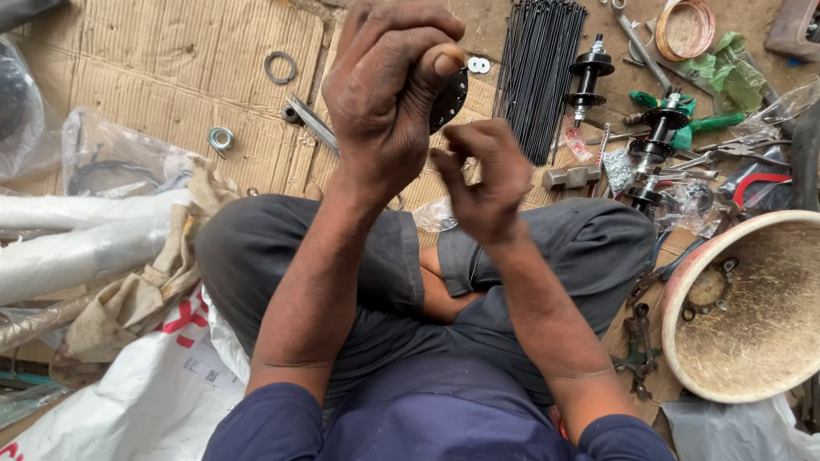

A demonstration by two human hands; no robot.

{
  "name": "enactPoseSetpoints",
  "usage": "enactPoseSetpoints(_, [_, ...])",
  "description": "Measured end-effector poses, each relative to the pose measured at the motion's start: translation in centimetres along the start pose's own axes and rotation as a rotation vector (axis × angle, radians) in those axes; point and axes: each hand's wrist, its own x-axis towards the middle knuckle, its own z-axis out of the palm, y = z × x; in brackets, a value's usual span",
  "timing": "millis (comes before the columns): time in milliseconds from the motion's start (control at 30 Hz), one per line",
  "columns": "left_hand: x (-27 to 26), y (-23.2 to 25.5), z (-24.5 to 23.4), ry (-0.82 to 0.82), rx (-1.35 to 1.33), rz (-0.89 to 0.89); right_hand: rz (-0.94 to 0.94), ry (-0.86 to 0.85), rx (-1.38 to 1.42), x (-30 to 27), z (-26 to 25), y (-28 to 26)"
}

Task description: The person sits on the floor and inserts bicycle spokes into the hub flange of a wheel hub. They handle the spokes one by one, threading them through the holes in the hub and arranging them in a radial pattern. The person occasionally adjusts the position of the hub and the bundle of spokes.

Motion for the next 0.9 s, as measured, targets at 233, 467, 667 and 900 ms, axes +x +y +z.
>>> enactPoseSetpoints(233, [-0.5,0.8,0.3,0.014,0.001,-0.01,0.082,0.177,-0.054,2.4,1.4,-3.7])
enactPoseSetpoints(467, [-0.2,2.3,0.0,-0.003,-0.056,0.035,0.101,0.31,0.144,3.3,0.5,-5.9])
enactPoseSetpoints(667, [-0.4,2.4,0.1,-0.004,-0.139,0.066,0.016,0.119,-0.094,3.3,-2.2,-7.3])
enactPoseSetpoints(900, [-0.3,2.8,-0.7,-0.111,-0.205,0.129,-0.012,0.034,-0.076,6.0,-6.1,-9.3])
